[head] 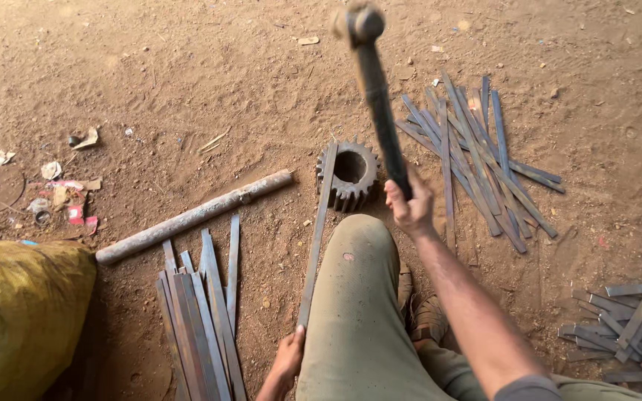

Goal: The person sits on the ground and repeatedly hammers metal rods placed on a gear-shaped object. The person uses a hammer to strike the rods, adjusting their position between strikes.

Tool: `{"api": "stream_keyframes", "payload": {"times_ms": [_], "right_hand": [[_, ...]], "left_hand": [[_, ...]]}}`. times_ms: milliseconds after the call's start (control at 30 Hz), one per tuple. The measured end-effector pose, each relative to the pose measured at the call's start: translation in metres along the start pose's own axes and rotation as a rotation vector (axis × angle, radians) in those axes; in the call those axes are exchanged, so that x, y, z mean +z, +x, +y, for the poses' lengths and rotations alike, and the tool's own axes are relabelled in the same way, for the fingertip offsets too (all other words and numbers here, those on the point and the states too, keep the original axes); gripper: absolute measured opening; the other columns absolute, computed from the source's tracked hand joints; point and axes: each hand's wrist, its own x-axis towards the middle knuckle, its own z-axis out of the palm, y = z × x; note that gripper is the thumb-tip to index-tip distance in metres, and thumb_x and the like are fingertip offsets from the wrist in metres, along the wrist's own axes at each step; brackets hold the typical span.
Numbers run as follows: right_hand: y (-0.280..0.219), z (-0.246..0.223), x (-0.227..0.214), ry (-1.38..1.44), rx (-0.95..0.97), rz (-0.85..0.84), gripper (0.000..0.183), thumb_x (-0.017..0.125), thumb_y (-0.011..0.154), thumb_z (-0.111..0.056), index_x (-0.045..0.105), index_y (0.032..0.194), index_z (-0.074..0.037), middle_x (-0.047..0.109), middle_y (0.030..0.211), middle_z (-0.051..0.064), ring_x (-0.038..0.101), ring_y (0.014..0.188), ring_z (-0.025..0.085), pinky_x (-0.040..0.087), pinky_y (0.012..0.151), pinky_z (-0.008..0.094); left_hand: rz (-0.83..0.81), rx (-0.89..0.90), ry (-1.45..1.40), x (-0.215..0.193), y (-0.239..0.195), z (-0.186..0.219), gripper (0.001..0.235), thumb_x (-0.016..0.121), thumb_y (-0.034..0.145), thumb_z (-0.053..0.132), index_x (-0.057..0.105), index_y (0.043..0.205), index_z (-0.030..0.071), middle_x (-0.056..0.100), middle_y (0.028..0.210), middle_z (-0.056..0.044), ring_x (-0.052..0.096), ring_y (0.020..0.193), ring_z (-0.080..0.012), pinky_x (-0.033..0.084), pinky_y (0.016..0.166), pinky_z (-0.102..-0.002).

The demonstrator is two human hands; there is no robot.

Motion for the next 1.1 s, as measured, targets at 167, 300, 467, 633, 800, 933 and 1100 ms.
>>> {"api": "stream_keyframes", "payload": {"times_ms": [167,300,467,633,800,933,1100], "right_hand": [[-0.059,0.086,0.023,-0.157,0.170,-0.103,0.048,0.069,0.108,-0.046,0.068,0.127,-0.002,0.073,0.095,0.006,0.068,0.080,0.010,0.056,0.066,0.028],[-0.099,0.113,0.000,0.076,0.747,0.024,0.043,0.070,0.096,-0.031,0.067,0.132,-0.007,0.065,0.072,0.004,0.056,0.051,0.009,0.045,0.042,0.026],[-0.193,0.089,-0.088,-0.169,0.831,0.051,0.033,0.065,0.096,-0.027,0.067,0.124,-0.011,0.063,0.066,0.004,0.057,0.047,0.010,0.046,0.036,0.027],[-0.238,0.076,-0.127,-0.146,1.236,0.052,0.033,0.063,0.099,-0.035,0.066,0.119,-0.010,0.063,0.069,0.005,0.059,0.051,0.014,0.046,0.041,0.030],[-0.248,0.078,-0.128,-0.064,1.206,0.086,0.039,0.062,0.099,-0.040,0.067,0.117,-0.006,0.064,0.070,0.007,0.061,0.052,0.015,0.047,0.042,0.031],[-0.259,0.079,-0.130,-0.153,1.161,0.037,0.040,0.063,0.097,-0.041,0.067,0.116,-0.006,0.067,0.068,0.008,0.065,0.052,0.017,0.049,0.042,0.033],[-0.259,0.086,-0.137,-0.224,1.174,-0.021,0.038,0.063,0.097,-0.039,0.067,0.116,-0.007,0.067,0.068,0.007,0.064,0.049,0.017,0.050,0.040,0.033]], "left_hand": [[0.014,-0.014,-0.001,-0.008,-0.013,-0.017,0.059,0.040,0.106,0.051,0.068,0.109,0.000,0.065,0.078,-0.006,0.055,0.065,-0.0158,0.047,0.058,-0.036],[0.026,-0.025,0.060,-0.024,-0.009,-0.009,0.053,0.043,0.106,0.055,0.062,0.098,0.006,0.054,0.069,-0.003,0.045,0.051,-0.0149,0.036,0.045,-0.035],[-0.123,0.085,0.091,-0.037,0.015,0.059,0.057,0.044,0.104,0.061,0.050,0.075,0.012,0.044,0.056,0.000,0.036,0.041,-0.0151,0.027,0.038,-0.036],[-0.295,0.387,0.171,0.025,0.052,0.219,0.047,0.046,0.107,0.037,0.061,0.074,0.007,0.058,0.058,-0.006,0.048,0.046,-0.0170,0.037,0.044,-0.034],[-0.484,0.398,-0.150,0.118,0.029,0.358,0.035,0.037,0.105,0.026,0.060,0.096,0.001,0.065,0.072,-0.013,0.065,0.057,-0.0255,0.057,0.058,-0.040],[-0.469,0.377,-0.123,0.155,0.005,0.406,0.042,0.033,0.110,0.031,0.061,0.108,-0.001,0.067,0.077,-0.011,0.065,0.065,-0.0239,0.059,0.060,-0.039],[-0.637,0.382,-0.269,0.165,-0.014,0.408,0.050,0.025,0.106,0.032,0.060,0.123,0.002,0.077,0.104,-0.012,0.072,0.086,-0.0215,0.059,0.077,-0.036]]}}
